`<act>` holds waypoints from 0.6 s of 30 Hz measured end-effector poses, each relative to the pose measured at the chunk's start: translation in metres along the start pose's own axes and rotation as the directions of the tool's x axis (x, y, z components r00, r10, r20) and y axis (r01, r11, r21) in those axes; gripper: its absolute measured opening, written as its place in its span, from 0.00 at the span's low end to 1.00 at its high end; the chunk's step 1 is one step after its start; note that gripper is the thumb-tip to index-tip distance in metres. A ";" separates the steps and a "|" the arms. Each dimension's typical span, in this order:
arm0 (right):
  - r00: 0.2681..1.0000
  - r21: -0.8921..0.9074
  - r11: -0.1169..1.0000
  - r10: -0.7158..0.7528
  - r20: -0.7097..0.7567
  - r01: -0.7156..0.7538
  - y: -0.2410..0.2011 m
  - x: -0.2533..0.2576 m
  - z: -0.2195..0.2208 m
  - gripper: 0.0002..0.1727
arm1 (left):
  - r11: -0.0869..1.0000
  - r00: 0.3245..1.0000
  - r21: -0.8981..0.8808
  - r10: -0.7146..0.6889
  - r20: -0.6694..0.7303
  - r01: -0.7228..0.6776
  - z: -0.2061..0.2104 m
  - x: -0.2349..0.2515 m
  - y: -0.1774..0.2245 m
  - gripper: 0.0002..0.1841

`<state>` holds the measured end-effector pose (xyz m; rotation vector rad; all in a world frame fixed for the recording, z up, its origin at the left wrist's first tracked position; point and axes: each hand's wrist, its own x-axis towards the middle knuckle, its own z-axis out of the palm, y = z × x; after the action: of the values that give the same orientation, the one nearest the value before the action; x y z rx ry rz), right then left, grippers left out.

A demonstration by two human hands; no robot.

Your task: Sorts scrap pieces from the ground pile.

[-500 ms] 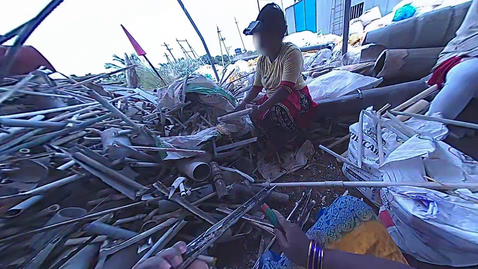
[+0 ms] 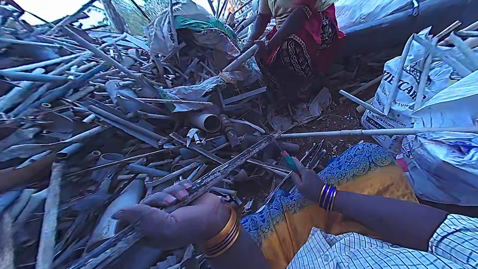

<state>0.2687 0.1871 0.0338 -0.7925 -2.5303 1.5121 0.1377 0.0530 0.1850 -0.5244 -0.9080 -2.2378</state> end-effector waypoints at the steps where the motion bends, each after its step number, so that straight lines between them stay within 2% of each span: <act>1: 0.998 0.002 0.998 -0.055 -0.002 0.055 -0.003 -0.005 0.004 0.35 | 1.000 1.000 0.026 0.016 -0.004 -0.016 0.000 0.002 -0.001 0.21; 3: 0.955 -0.035 0.959 -0.283 -0.086 0.281 -0.006 -0.020 0.020 0.33 | 0.993 0.998 0.109 0.047 -0.027 -0.044 0.002 0.004 -0.002 0.19; 4: 0.939 -0.034 0.945 -0.328 -0.107 0.326 -0.005 -0.023 0.024 0.33 | 0.989 0.998 0.146 0.045 -0.038 -0.039 0.002 0.005 -0.001 0.17; 5: 0.951 -0.008 0.955 -0.296 -0.085 0.297 -0.002 -0.020 0.024 0.33 | 0.986 0.998 0.162 0.040 -0.053 -0.031 0.001 0.009 -0.001 0.18; 8: 0.998 0.081 0.995 -0.058 0.029 0.055 0.006 -0.002 0.017 0.35 | 0.983 0.999 0.180 0.024 -0.049 -0.015 -0.007 0.023 0.004 0.21; 9: 0.997 0.076 0.994 -0.075 0.032 0.073 0.004 -0.003 0.018 0.35 | 0.976 0.997 0.219 0.028 -0.078 -0.010 -0.002 0.022 0.007 0.20; 12: 0.950 0.001 0.951 -0.309 -0.042 0.310 0.006 -0.015 0.029 0.33 | 0.914 0.985 0.402 0.011 -0.170 0.059 0.036 -0.004 0.030 0.15; 13: 0.948 0.004 0.950 -0.312 -0.059 0.312 0.010 -0.013 0.031 0.33 | 0.908 0.987 0.416 0.023 -0.160 0.046 0.039 -0.008 0.032 0.15; 14: 0.970 0.026 0.970 -0.241 -0.030 0.242 0.014 -0.007 0.029 0.33 | 0.914 0.994 0.405 0.037 -0.106 0.010 0.031 -0.006 0.029 0.16; 16: 0.994 0.048 0.995 -0.086 0.065 0.083 0.015 0.002 0.022 0.35 | 0.930 0.986 0.335 0.169 -0.015 -0.154 -0.011 0.028 0.000 0.17; 17: 0.992 0.040 0.996 -0.086 0.089 0.083 0.013 -0.001 0.022 0.35 | 0.927 0.981 0.324 0.194 0.020 -0.190 -0.029 0.042 -0.010 0.19; 18: 0.987 0.020 0.990 -0.143 0.075 0.142 0.011 -0.005 0.024 0.34 | 0.914 0.980 0.355 0.196 0.039 -0.197 -0.037 0.051 -0.014 0.21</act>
<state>0.2696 0.1695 0.0132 -0.5484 -2.5634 1.5411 0.0879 0.0126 0.1826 -0.4273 -1.1779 -1.8353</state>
